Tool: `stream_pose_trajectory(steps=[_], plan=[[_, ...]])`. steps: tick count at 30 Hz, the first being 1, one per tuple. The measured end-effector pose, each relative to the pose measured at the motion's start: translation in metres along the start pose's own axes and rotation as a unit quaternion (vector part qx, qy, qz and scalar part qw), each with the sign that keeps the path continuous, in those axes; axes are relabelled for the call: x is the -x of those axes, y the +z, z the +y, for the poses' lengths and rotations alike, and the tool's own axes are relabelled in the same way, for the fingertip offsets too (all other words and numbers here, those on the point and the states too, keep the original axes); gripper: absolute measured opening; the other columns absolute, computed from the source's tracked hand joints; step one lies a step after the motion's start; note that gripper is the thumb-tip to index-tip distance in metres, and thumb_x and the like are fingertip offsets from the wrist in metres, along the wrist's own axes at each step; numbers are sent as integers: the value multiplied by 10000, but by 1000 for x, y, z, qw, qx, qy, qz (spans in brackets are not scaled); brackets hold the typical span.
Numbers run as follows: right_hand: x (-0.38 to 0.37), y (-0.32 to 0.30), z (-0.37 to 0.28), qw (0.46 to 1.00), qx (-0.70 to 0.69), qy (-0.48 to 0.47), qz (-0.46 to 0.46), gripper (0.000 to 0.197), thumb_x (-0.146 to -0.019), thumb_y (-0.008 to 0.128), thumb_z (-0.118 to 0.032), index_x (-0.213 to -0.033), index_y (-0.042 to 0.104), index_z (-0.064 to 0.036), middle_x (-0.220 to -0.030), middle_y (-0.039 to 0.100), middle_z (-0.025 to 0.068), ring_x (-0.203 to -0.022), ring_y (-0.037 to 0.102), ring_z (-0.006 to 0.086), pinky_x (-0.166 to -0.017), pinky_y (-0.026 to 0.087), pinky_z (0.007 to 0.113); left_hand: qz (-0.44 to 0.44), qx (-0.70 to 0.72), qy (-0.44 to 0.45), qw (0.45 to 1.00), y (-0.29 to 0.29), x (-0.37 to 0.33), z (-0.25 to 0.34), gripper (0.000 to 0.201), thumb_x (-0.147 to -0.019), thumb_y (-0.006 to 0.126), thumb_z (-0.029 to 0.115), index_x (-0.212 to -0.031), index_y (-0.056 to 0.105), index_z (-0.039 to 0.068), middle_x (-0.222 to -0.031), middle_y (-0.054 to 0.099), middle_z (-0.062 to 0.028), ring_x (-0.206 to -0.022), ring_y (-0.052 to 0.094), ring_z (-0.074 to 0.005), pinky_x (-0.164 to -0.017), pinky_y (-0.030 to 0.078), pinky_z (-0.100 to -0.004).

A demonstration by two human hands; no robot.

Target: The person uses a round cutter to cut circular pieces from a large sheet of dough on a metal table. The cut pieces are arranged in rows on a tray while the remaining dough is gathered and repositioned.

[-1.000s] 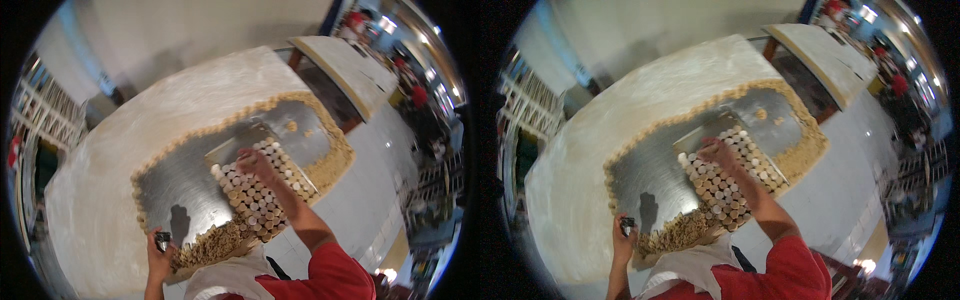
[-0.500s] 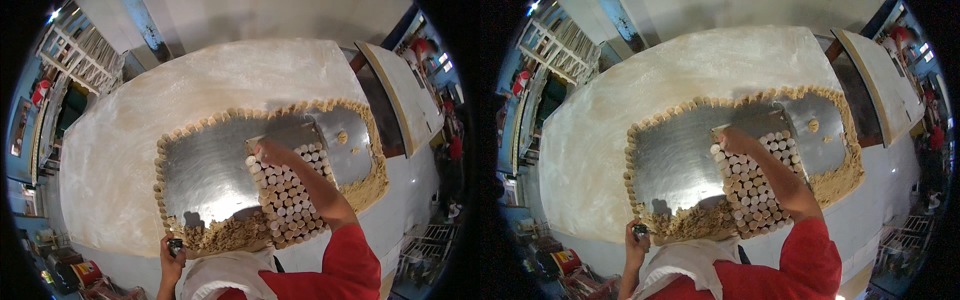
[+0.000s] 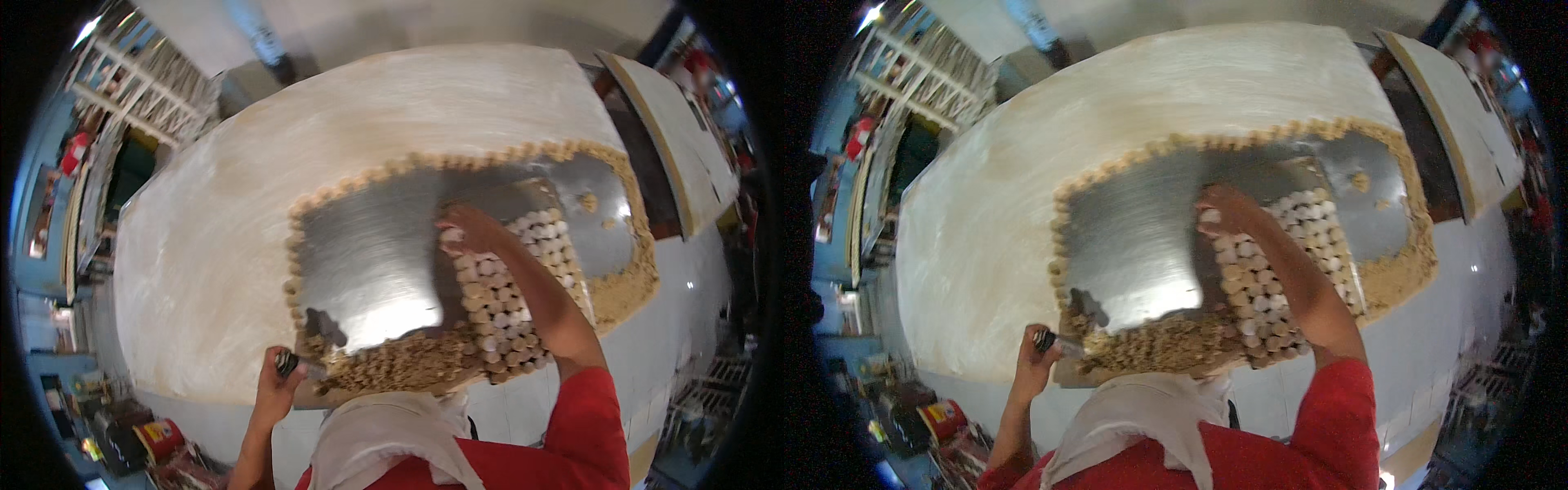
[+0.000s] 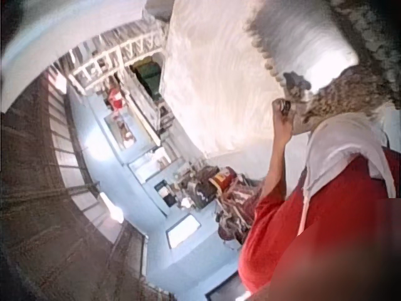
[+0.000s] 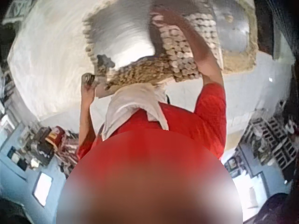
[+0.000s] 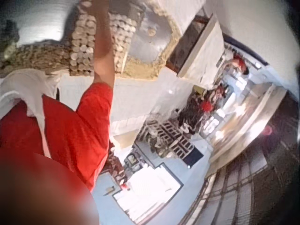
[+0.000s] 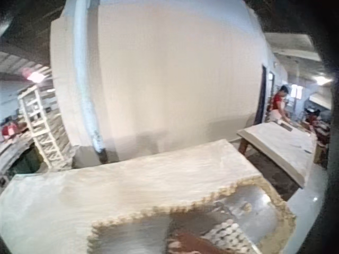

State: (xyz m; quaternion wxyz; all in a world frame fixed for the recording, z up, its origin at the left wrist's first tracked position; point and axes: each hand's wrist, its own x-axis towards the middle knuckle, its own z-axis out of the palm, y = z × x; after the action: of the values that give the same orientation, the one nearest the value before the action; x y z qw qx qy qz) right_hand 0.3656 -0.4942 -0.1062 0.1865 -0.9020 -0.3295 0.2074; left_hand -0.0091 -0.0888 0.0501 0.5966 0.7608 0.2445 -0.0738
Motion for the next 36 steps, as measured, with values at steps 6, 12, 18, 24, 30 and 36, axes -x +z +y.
stream_pose_trajectory(steps=[6,12,18,24,30,36], plan=[[3,4,-65,983,133,127,-27,683,-919,784,-549,-1465,638,-167,-1577,561,141,-1501,478,394,-1228,341,657,4,-375,86,923,-91,-109,3,513,-912,846,341,-1113,491,31,-791,665,-215,-749,691,-442,-671,534,-504],[-63,130,-211,954,44,-44,294,407,-946,793,-338,-1288,705,-134,-1329,634,118,-1304,582,334,-1137,409,542,-64,-432,180,881,-117,-247,29,409,-955,788,311,-1198,543,90,-902,730,-210,-870,731,-464,-768,565,-561],[-145,174,-296,969,-45,48,236,428,-926,807,-302,-1302,685,-136,-1255,599,91,-1220,586,314,-1071,429,496,-98,-496,246,827,-94,-313,54,371,-952,757,258,-1187,562,48,-867,713,-220,-871,734,-450,-797,560,-538],[-190,158,-290,944,-105,17,313,427,-854,840,-262,-1233,699,-126,-1141,593,82,-1151,585,300,-1022,435,484,-208,-505,254,799,-79,-344,60,364,-901,765,196,-1148,555,29,-842,699,-245,-881,719,-482,-795,554,-555],[-212,154,-284,954,-130,-1,269,333,-790,786,-126,-1102,671,-99,-1099,587,88,-1111,590,301,-979,441,461,-194,-472,208,834,-59,-364,30,409,-867,779,155,-1195,561,44,-925,728,-218,-941,702,-479,-837,540,-563],[-222,156,-283,935,-102,78,330,460,-810,696,-26,-1265,676,-92,-1200,618,103,-1173,587,319,-1018,452,483,-201,-340,302,868,-78,-343,19,433,-853,809,86,-1220,581,48,-972,708,-202,-928,696,-433,-823,540,-528]])
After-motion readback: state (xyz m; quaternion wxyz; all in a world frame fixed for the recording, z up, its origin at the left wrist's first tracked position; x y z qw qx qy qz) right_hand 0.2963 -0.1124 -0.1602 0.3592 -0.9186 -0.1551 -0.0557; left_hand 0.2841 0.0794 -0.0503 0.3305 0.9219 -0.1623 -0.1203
